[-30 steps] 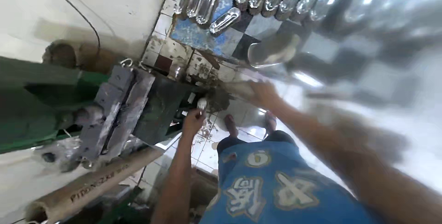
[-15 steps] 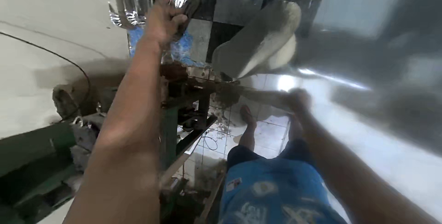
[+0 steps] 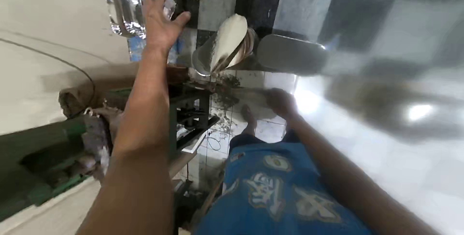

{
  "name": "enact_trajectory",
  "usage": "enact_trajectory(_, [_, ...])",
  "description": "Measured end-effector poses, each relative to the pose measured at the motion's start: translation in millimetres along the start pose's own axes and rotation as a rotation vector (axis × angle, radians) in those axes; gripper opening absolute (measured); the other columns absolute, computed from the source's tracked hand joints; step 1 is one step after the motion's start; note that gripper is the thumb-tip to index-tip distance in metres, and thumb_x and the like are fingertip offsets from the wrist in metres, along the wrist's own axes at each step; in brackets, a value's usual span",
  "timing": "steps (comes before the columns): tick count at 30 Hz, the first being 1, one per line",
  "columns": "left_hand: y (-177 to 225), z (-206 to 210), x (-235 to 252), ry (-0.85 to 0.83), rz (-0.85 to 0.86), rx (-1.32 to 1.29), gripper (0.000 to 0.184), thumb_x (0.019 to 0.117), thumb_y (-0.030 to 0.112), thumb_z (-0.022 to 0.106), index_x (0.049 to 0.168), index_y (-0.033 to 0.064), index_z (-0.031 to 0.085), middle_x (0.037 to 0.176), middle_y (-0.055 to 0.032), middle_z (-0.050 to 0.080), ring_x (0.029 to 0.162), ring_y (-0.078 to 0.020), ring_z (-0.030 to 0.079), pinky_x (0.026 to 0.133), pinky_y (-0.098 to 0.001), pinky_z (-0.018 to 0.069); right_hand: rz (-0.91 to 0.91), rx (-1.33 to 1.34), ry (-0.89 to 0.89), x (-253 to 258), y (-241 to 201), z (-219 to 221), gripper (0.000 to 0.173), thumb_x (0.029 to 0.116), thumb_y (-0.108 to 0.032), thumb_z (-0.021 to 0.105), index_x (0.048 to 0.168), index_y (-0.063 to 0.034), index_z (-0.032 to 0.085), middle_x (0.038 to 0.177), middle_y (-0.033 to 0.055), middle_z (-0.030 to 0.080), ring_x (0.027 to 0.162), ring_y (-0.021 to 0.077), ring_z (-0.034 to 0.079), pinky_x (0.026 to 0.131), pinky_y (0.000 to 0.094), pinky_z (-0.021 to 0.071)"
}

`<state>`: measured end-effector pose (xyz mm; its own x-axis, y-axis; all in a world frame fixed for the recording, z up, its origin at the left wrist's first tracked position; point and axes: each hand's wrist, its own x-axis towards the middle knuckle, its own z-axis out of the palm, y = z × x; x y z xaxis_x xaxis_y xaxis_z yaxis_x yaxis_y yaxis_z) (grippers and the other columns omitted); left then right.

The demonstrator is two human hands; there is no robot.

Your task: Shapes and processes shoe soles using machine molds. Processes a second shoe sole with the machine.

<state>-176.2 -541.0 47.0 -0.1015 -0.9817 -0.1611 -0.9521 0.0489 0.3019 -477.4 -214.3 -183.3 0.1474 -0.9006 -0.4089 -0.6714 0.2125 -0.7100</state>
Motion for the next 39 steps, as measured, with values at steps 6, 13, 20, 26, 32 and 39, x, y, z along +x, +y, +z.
enact_trajectory(6, [104, -3, -108, -0.166, 0.296, 0.049, 0.063, 0.0857, 0.049, 0.078, 0.136, 0.0131, 0.065, 0.161, -0.0169, 0.040, 0.151, -0.0374, 0.033, 0.123, -0.0558, 0.0288, 0.346, 0.204, -0.333, -124, 86, -78, 0.060, 0.1061, -0.040, 0.053, 0.150, -0.0001, 0.047, 0.142, 0.0264, 0.058, 0.131, 0.0399, 0.057, 0.112, 0.0566, 0.0427])
enact_trajectory(13, [52, 62, -117, -0.145, 0.412, -0.032, 0.042, 0.1053, 0.027, 0.051, 0.138, 0.0026, 0.061, 0.152, -0.0209, 0.051, 0.143, -0.0397, 0.045, 0.119, -0.0536, 0.0352, 0.771, -0.012, -0.388, -210, 133, -120, 0.058, 0.1068, -0.042, 0.053, 0.148, -0.0009, 0.051, 0.135, 0.0271, 0.062, 0.126, 0.0415, 0.060, 0.109, 0.0590, 0.0439])
enact_trajectory(20, [17, 66, -117, -0.002, 0.210, -0.533, 0.034, 0.1050, 0.021, 0.054, 0.131, 0.0024, 0.066, 0.126, -0.0169, 0.070, 0.111, -0.0230, 0.070, 0.100, -0.0413, 0.0550, 0.571, 0.103, -0.195, -146, -5, -139, 0.048, 0.1063, -0.029, 0.055, 0.144, 0.0012, 0.055, 0.138, 0.0241, 0.061, 0.124, 0.0332, 0.063, 0.107, 0.0469, 0.0494])
enact_trajectory(26, [11, 68, -114, 0.029, 0.179, -0.714, 0.028, 0.0997, 0.020, 0.065, 0.119, 0.0013, 0.070, 0.111, -0.0133, 0.074, 0.096, -0.0161, 0.072, 0.091, -0.0365, 0.0582, -0.124, -0.147, 0.332, -66, -124, -159, 0.022, 0.0998, -0.014, 0.061, 0.106, 0.0002, 0.077, 0.102, 0.0162, 0.076, 0.095, 0.0265, 0.074, 0.086, 0.0458, 0.0606])
enact_trajectory(32, [10, 68, -120, -0.004, 0.203, -0.634, 0.035, 0.1038, 0.024, 0.058, 0.130, 0.0023, 0.065, 0.124, -0.0168, 0.069, 0.112, -0.0229, 0.069, 0.102, -0.0421, 0.0540, -0.135, -0.521, 0.228, 16, -123, -188, 0.056, 0.0829, -0.038, 0.081, 0.128, -0.0076, 0.067, 0.138, 0.0221, 0.059, 0.129, 0.0441, 0.053, 0.107, 0.0609, 0.0440])
enact_trajectory(39, [19, 68, -128, -0.089, 0.211, -0.530, 0.047, 0.1071, 0.032, 0.051, 0.145, 0.0040, 0.054, 0.143, -0.0186, 0.058, 0.134, -0.0252, 0.055, 0.115, -0.0424, 0.0436, -0.294, 0.149, -0.235, 48, -96, -254, 0.026, 0.0833, -0.015, 0.082, 0.106, -0.0031, 0.074, 0.114, 0.0130, 0.067, 0.107, 0.0195, 0.064, 0.093, 0.0351, 0.0563])
